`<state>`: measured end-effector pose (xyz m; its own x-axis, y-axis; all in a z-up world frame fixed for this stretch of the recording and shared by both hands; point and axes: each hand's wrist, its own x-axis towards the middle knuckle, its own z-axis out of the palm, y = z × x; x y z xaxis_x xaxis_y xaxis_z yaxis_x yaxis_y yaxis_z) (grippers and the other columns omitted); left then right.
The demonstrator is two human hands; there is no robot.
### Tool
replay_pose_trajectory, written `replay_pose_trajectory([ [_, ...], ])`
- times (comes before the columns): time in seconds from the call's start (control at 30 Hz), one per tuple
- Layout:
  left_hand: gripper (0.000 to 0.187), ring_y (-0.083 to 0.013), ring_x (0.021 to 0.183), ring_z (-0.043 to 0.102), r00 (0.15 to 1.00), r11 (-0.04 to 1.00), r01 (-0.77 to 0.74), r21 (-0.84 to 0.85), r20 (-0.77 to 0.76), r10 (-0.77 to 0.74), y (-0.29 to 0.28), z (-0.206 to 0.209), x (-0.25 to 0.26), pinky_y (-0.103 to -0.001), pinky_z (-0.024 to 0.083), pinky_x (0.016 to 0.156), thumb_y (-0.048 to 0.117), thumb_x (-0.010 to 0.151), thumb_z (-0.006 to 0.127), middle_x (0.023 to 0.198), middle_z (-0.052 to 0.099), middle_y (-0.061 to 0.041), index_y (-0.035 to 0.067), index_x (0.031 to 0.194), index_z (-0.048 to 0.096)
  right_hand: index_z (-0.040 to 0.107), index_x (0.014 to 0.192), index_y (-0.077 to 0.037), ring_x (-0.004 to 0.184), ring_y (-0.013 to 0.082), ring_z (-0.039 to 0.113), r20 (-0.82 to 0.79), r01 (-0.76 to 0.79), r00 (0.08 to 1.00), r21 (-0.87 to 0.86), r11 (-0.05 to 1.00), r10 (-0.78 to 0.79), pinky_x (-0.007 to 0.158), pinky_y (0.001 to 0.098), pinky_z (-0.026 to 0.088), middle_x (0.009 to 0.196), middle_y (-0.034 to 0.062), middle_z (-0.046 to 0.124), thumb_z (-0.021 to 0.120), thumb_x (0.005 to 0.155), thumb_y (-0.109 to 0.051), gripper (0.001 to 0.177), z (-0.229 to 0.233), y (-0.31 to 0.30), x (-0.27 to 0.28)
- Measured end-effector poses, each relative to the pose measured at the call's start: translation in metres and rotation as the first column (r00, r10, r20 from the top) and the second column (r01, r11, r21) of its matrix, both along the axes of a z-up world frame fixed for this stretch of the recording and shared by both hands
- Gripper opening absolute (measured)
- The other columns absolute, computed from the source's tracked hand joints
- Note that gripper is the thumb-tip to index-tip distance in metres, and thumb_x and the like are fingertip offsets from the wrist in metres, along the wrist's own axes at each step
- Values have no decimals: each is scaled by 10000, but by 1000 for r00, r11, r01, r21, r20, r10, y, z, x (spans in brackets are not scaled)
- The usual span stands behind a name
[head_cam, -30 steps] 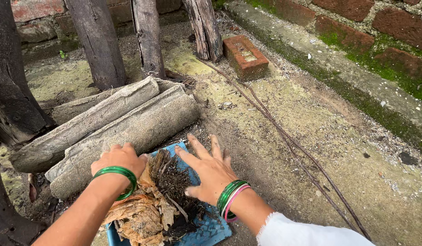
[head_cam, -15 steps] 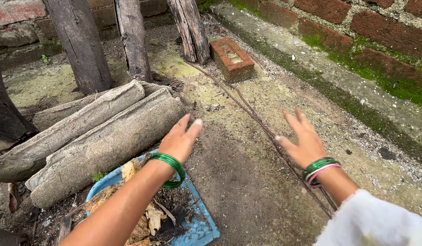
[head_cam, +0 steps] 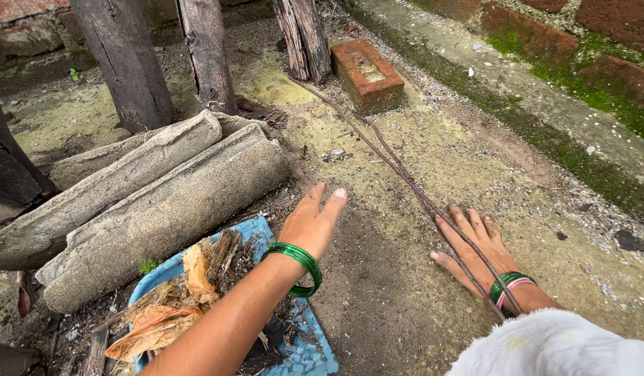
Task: The person collects dry leaves and debris from the ground into a dustpan by hand, dumps the debris into a bucket, and then gathers soil and weeds from the ground into the dustpan.
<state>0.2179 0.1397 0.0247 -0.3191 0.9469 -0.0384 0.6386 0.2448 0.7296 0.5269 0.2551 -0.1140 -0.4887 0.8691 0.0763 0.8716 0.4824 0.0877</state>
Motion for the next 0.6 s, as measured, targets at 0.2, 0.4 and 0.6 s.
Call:
replay_pose_trajectory([
  [0.2, 909, -300, 1513, 322, 999, 998, -44, 40, 30, 43, 2, -9, -3, -406, 245, 1220, 714, 898, 380, 1623, 361, -148, 88, 1558, 365, 275, 1573, -201, 1507, 443, 81, -233, 155, 964, 98, 983, -129, 1181, 602, 133, 1662, 207, 119, 345, 945, -611, 754, 9, 66, -1],
  [0.4, 904, -300, 1494, 364, 998, 998, -52, 34, 37, 51, 3, -9, -9, -398, 273, 1207, 705, 885, 412, 1610, 383, -154, 88, 1546, 388, 297, 1561, 11, 1522, 438, 179, -339, 254, 916, 75, 964, -215, 1206, 546, 206, 1635, 289, 241, 304, 1010, -626, 842, -9, 131, -1],
  [0.6, 891, -320, 1470, 399, 999, 997, -31, 73, -3, 31, 14, -14, -14, -401, 290, 1203, 696, 894, 429, 1577, 428, -186, 67, 1526, 425, 461, 1430, -27, 1487, 368, 299, -200, -178, 954, 221, 959, 223, 1204, 444, 270, 1590, 204, 340, 395, 992, -453, 615, -15, 96, -17],
])
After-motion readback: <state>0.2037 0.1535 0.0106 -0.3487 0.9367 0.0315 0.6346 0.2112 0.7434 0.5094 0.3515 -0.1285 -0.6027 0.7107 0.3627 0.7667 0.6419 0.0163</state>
